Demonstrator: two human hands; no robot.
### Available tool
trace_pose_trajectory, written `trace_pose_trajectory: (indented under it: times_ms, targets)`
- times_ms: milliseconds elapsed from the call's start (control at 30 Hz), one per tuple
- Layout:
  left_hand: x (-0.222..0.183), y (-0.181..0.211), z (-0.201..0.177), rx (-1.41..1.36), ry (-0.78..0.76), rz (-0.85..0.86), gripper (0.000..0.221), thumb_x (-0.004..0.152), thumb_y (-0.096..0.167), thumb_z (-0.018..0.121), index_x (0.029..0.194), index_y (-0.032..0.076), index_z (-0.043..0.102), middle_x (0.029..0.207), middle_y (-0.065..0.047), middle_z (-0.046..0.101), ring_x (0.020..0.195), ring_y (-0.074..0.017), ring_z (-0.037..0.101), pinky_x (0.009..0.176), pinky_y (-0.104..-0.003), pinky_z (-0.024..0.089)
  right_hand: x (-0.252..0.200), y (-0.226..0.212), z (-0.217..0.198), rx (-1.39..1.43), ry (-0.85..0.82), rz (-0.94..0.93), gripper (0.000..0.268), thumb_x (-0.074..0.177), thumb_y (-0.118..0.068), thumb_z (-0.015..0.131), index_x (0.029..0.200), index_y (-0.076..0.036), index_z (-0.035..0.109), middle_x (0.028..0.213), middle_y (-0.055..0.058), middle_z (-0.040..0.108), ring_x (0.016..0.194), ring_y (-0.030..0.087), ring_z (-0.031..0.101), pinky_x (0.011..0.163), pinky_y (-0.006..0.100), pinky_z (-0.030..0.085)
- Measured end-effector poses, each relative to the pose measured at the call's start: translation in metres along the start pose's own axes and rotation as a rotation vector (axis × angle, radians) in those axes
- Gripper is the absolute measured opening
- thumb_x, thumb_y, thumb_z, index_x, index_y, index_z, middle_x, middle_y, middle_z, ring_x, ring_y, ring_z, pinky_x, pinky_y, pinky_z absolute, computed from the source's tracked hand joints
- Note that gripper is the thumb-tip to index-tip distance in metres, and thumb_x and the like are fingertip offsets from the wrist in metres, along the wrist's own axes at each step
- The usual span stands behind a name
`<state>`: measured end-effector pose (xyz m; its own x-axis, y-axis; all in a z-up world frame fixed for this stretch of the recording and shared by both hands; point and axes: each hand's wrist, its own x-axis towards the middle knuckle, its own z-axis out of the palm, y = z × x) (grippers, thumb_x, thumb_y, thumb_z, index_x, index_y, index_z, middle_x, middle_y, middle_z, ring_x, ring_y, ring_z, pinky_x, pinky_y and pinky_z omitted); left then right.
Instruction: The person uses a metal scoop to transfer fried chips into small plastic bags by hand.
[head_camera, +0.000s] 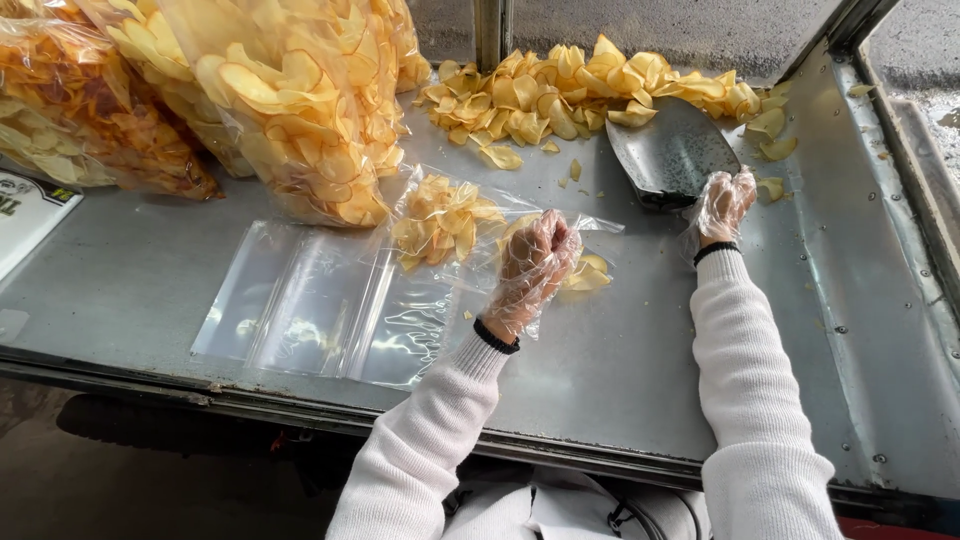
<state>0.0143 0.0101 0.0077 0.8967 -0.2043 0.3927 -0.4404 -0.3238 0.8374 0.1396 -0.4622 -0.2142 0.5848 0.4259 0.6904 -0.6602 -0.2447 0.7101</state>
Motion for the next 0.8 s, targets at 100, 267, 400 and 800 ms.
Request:
trace_pose_trajectory:
  times_ms: [100,267,400,800]
  targets:
    - [0.0,-0.002,0.0,0.009,0.004,-0.006,0.02,0.088,0.019,0.062,0.073,0.01,0.053,0.06,-0.019,0.063,0.066,-0.0454,0.069,0.054,-0.05,0.052,-0.011,-0.03,0.016,1.157,-0.951,1.14,0.04,0.108,-0.028,0.053,0.148,-0.025,0.049,0.133,0.014,0.049,0.121,0.038,0.062,0.097,0.05,0.058]
    - [0.0,0.006,-0.003,0.008,0.028,0.023,0.022,0.09,0.018,0.062,0.072,0.008,0.054,0.06,-0.02,0.064,0.067,-0.0447,0.07,0.054,-0.047,0.053,-0.017,0.041,-0.015,1.709,-0.976,1.479,0.049,0.099,-0.049,0.068,0.143,-0.039,0.049,0.131,0.013,0.061,0.1,0.037,0.073,0.065,0.039,0.068]
    - [0.004,0.001,-0.003,-0.014,0.024,0.025,0.023,0.09,0.019,0.062,0.072,0.007,0.055,0.061,-0.021,0.064,0.068,-0.0455,0.07,0.055,-0.048,0.052,0.009,0.11,-0.056,1.785,-0.916,1.533,0.03,0.092,-0.038,0.066,0.12,-0.026,0.066,0.1,0.02,0.068,0.07,0.036,0.071,0.048,0.034,0.064]
    - [0.004,-0.028,0.009,0.033,0.101,0.144,0.023,0.099,0.022,0.064,0.081,0.012,0.052,0.067,-0.004,0.064,0.056,-0.0217,0.063,0.055,-0.035,0.048,-0.042,0.265,-0.086,1.627,-0.313,0.245,0.027,0.111,0.001,0.056,0.135,-0.001,0.067,0.15,0.027,0.056,0.147,0.043,0.043,0.125,0.053,0.038]
